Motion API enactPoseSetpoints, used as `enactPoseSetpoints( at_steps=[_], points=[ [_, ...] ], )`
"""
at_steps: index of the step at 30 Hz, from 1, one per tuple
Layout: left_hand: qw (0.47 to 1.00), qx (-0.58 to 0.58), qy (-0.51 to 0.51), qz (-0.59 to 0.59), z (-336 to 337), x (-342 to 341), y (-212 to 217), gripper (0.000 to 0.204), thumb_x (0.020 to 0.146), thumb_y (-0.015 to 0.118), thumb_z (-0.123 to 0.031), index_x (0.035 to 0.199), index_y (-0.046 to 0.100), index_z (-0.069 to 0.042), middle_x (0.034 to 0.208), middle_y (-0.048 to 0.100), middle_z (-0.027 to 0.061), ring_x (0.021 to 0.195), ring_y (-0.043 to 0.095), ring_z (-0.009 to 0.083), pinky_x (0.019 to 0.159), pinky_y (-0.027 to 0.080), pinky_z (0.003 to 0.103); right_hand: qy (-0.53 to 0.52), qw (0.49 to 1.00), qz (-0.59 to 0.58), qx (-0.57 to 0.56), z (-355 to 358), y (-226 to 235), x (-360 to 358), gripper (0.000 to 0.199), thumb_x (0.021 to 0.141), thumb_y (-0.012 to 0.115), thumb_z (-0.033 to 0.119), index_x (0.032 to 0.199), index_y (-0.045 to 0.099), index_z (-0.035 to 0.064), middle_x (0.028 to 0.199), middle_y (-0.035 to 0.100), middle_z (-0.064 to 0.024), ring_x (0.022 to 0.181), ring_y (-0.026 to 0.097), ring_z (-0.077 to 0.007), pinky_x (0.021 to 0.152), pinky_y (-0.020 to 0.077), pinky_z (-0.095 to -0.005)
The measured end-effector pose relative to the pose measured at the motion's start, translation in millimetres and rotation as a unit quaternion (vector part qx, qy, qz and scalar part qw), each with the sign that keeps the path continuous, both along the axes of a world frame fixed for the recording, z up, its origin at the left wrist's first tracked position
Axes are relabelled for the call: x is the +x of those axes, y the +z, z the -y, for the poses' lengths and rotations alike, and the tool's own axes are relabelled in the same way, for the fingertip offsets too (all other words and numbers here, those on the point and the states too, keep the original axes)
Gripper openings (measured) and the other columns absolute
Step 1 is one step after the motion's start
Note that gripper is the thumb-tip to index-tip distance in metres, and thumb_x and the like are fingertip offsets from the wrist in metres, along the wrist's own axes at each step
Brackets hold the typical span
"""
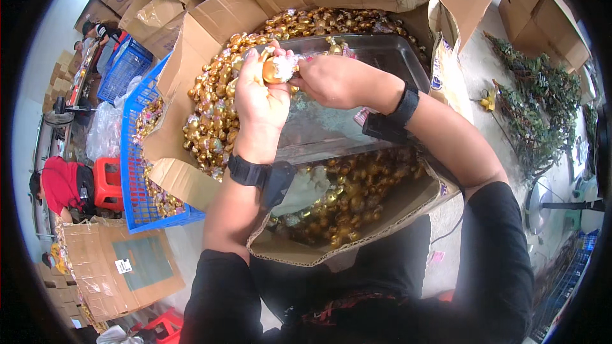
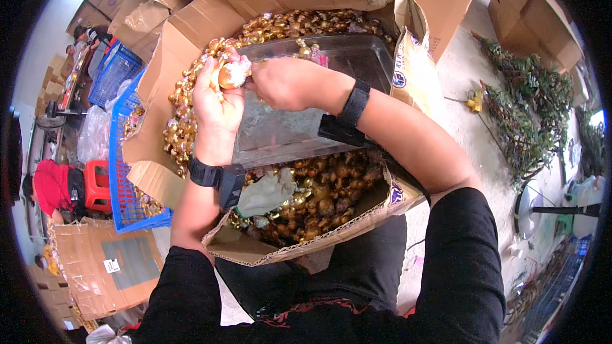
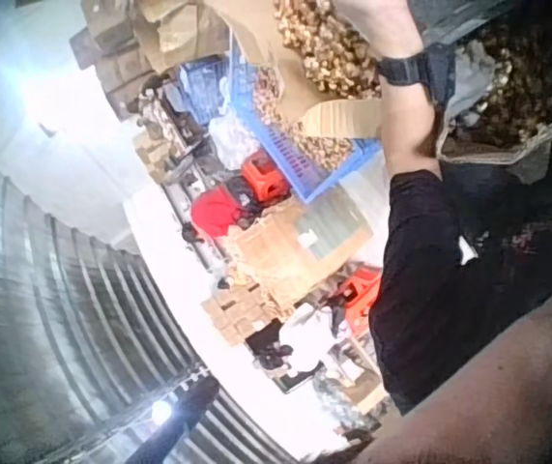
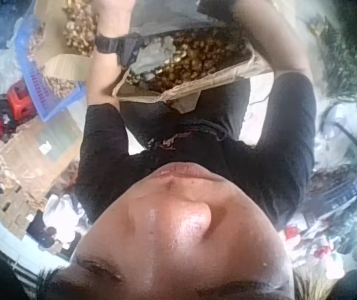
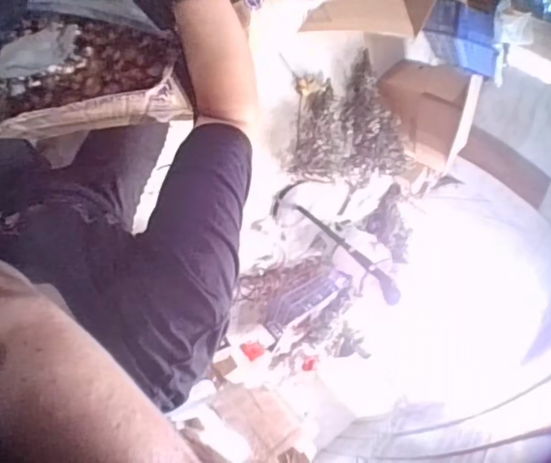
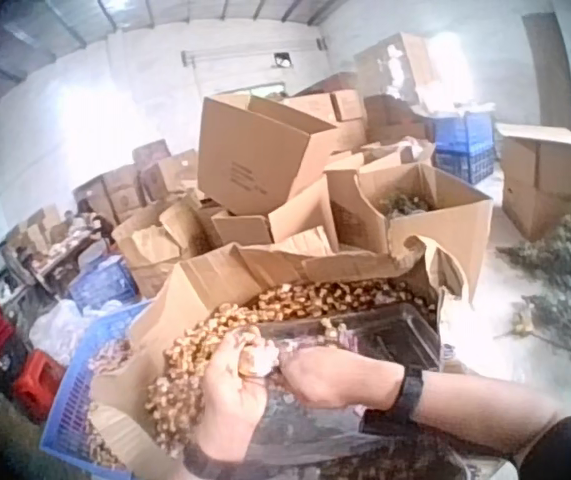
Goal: Sorting and packing small plastic toy figurines from a large box onto a metal tray.
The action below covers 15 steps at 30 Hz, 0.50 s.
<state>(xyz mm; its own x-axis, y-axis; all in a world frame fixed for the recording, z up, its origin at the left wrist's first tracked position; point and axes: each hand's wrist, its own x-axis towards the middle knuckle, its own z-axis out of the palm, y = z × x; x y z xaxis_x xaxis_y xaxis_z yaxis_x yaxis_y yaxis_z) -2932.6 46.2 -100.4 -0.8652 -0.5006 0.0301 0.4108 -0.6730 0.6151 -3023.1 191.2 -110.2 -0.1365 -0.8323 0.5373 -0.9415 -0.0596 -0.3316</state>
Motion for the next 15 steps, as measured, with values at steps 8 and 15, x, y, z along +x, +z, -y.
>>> enactPoseSetpoints(
  at_steps=[8,15],
  points=[
    [1.000,-0.019,0.001,-0.025,18,-2,-11,0.029,0.101,0.051,-0.025,0.114,0.052,0.001,0.109,0.062,0.0143,0.093,0.063,0.0220,0.101,0.048,0.044,0.002,0.991,0.131,0.019,2,15,5,0.025,0.099,0.050,0.024,0.093,0.049,0.0000,0.064,0.058,-0.0228,0.066,0.059,-0.0431,0.060,0.0460,-0.0509],
    [0.998,0.002,-0.020,-0.064,13,-3,-7,0.027,0.102,0.050,-0.025,0.112,0.051,0.000,0.115,0.061,0.0175,0.096,0.063,0.0231,0.102,0.047,0.046,-0.048,0.995,0.075,0.047,-3,23,2,0.025,0.100,0.049,0.027,0.093,0.050,0.0029,0.066,0.059,-0.0225,0.069,0.060,-0.0437,0.062,0.0463,-0.0522]
  ],
)
